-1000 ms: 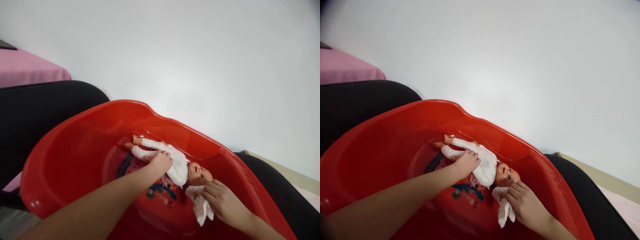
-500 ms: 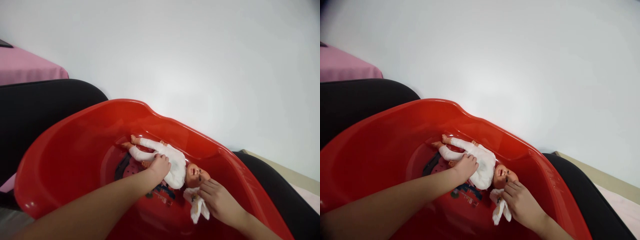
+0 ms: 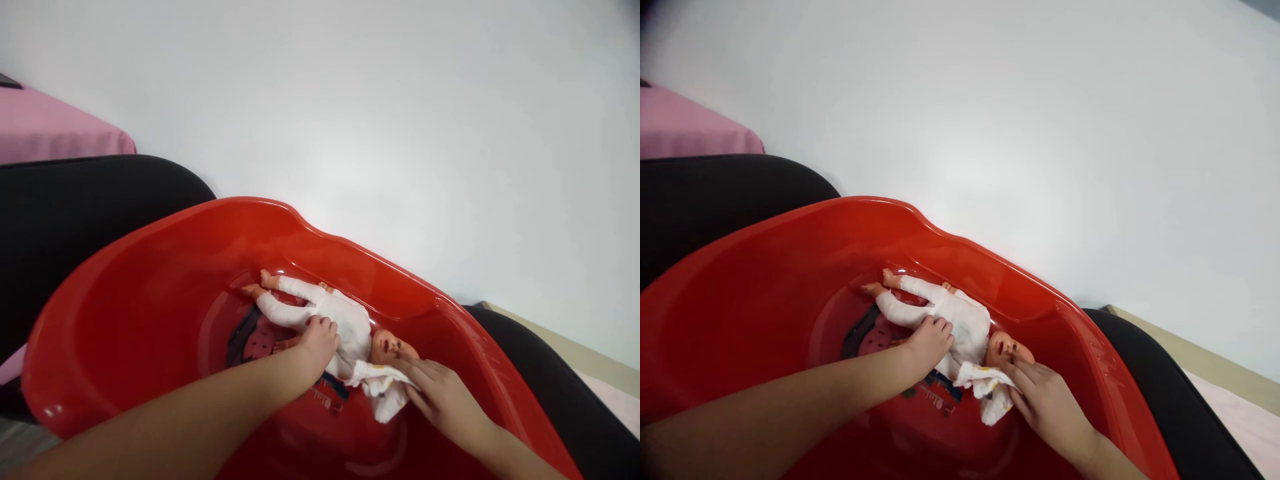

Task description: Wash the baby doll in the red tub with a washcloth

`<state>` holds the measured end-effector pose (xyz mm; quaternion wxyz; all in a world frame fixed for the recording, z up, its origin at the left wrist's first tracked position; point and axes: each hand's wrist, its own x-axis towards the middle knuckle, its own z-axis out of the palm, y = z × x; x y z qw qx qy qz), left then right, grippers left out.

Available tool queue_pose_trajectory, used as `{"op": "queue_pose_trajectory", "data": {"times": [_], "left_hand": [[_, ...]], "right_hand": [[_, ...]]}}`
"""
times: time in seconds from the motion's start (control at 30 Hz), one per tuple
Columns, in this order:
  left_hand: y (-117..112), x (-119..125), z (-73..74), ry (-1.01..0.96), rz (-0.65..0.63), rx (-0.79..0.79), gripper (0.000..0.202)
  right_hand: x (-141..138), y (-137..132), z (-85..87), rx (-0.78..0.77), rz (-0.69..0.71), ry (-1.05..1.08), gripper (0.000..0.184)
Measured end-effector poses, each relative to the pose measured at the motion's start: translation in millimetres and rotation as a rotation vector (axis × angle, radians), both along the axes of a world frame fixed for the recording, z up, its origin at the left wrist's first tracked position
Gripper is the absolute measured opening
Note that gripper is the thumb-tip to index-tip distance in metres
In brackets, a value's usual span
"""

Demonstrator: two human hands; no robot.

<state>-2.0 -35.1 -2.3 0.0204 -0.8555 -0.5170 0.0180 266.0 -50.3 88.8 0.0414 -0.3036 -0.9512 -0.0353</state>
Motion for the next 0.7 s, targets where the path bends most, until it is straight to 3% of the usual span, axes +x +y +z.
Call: {"op": "queue_pose_trajectory", "data": {"times": [0.2, 0.4, 0.5, 0.6, 0.7], "left_hand": [[-4.3, 3.5, 1.0, 0.077, -0.03, -0.083, 0.035], [-2.7, 4.2, -1.4, 0.096, -0.024, -0.087, 0.038], [-1.3, 4.5, -2.4, 0.083, -0.022, -0.097, 0.04], [0.2, 3.8, -3.9, 0.075, -0.043, -0.135, 0.039], [3.5, 0.4, -4.1, 0.068, -0.079, -0.166, 0.048]], "right_hand": [[-13.6, -2.9, -4.1, -0.042, -0.111, 0.091, 0.034], [-23.3, 4.0, 3.3, -0.114, -0.491, 0.312, 0.032], [-39.5, 1.4, -2.0, -0.235, -0.446, 0.152, 0.037], [-64.6, -7.3, -19.3, -0.344, -0.346, -0.002, 0.047], [-92.2, -15.2, -37.1, -0.481, -0.322, 0.037, 0.042]]}}
